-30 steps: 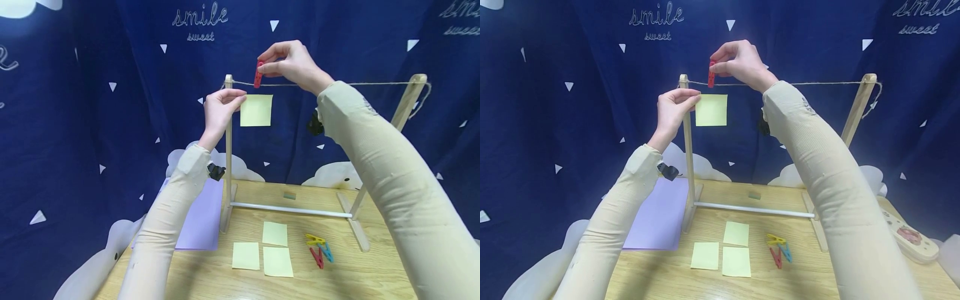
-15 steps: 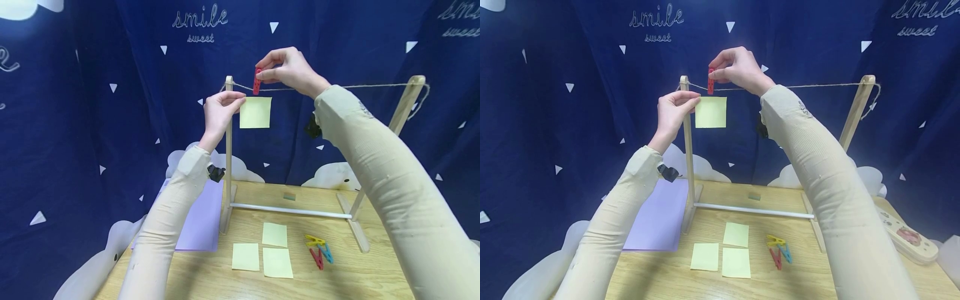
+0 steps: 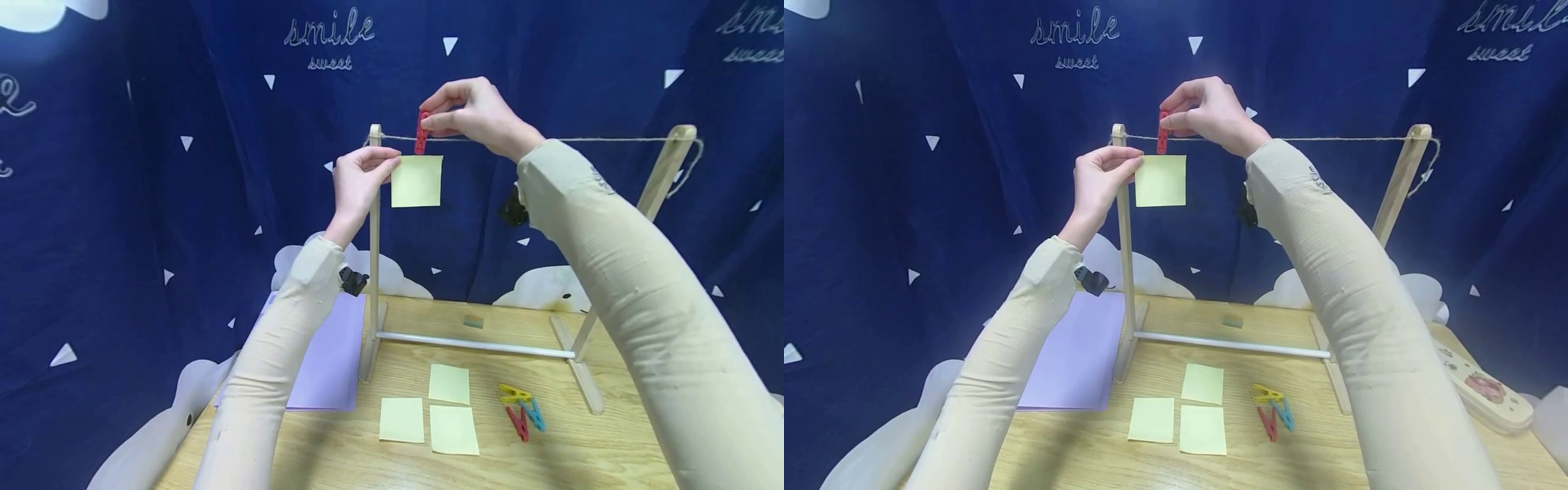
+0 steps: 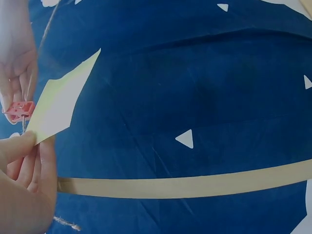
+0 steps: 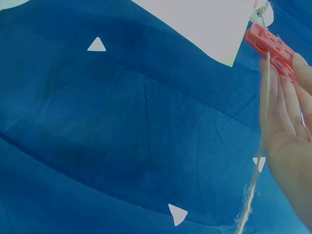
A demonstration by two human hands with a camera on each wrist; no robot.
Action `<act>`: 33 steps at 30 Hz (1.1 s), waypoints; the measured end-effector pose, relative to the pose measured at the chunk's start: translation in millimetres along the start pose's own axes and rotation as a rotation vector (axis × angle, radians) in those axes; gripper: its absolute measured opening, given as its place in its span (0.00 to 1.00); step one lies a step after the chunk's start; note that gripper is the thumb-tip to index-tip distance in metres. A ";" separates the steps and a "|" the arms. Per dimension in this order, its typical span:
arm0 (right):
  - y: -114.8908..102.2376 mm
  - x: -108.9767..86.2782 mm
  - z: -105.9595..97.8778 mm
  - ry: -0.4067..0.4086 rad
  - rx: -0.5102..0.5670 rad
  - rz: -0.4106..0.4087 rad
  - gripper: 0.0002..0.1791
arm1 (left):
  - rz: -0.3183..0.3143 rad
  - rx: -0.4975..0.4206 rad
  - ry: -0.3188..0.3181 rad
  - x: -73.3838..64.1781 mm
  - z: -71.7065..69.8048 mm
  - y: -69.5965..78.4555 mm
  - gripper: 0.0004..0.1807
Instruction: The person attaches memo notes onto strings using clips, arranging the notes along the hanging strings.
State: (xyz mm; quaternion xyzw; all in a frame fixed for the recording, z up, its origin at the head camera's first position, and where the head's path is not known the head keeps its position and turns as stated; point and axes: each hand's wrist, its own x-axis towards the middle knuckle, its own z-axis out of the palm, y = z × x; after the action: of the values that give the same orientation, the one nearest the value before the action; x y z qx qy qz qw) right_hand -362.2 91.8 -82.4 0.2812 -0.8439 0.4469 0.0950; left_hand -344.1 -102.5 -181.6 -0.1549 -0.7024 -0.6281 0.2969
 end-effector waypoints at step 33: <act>-1.6 -1.6 2.2 -0.059 -0.004 -0.020 0.20 | -0.008 -0.018 0.000 4.5 -0.8 9.2 0.11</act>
State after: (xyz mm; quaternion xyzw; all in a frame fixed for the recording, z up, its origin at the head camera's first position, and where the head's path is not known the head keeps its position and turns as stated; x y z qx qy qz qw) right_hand -359.8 89.9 -83.3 0.3024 -0.8444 0.4357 0.0753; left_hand -342.0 -102.5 -171.6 -0.1548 -0.6974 -0.6354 0.2931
